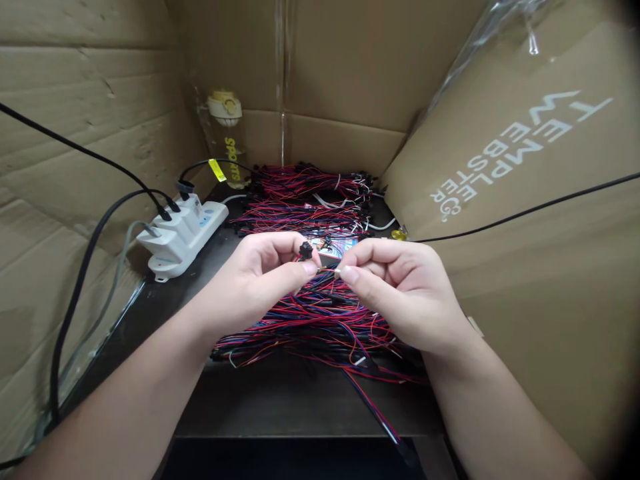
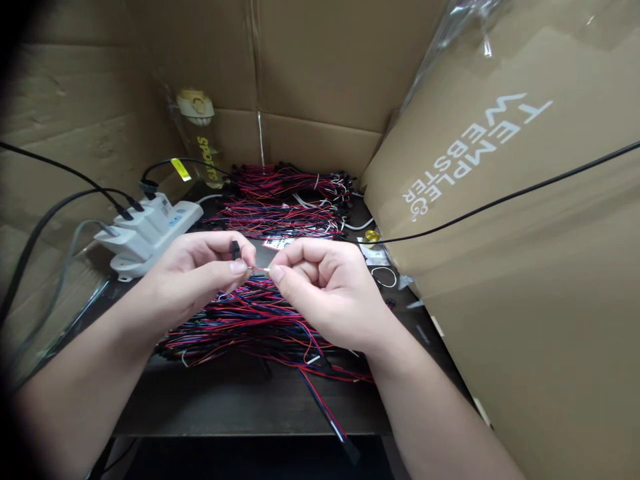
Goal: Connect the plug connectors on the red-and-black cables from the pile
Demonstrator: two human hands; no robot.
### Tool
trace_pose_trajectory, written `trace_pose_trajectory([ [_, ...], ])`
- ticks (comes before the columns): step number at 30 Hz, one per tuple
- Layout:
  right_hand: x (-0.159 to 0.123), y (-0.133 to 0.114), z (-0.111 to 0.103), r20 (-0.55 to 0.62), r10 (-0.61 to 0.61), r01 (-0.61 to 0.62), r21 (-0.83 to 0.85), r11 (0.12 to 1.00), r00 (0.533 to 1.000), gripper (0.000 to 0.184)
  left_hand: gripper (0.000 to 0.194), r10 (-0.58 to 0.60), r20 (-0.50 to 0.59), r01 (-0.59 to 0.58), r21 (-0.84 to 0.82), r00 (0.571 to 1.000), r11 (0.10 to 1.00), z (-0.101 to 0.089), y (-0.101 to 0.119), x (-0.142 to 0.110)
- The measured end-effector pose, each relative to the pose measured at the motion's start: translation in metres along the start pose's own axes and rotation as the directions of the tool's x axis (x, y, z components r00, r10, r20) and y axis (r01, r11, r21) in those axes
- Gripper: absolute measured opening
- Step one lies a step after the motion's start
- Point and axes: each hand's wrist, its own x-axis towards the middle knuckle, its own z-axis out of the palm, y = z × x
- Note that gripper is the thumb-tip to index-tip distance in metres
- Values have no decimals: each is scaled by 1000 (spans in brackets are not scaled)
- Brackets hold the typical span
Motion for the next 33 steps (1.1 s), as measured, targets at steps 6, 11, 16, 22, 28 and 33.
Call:
trace_pose_trajectory([
  [6,0,-3,1,-5,23,-23,26,999,1000,28,21,-17,17,16,52,1000,999,3,7,1],
  [11,0,-2,1,1,38,-38,50,998,999,25,19,-12,50,13,-19,999,1000,0,3,-1],
  [16,1,-1,4,-17,17,-16,13,1000,1000,23,22,-20,64,26,-92,998,995,-2,-2,-1],
  [22,2,4,8,-63,-32,35,49,998,997,18,21,-39,117,58,-163,992,985,-2,-5,0],
  [28,2,7,10,-75,-36,39,38,999,997,21,19,-47,148,73,-173,988,982,-3,-8,-2],
  [33,1,4,12,-25,-38,38,-21,999,999,22,22,-55,178,83,-155,982,984,-4,-7,-3],
])
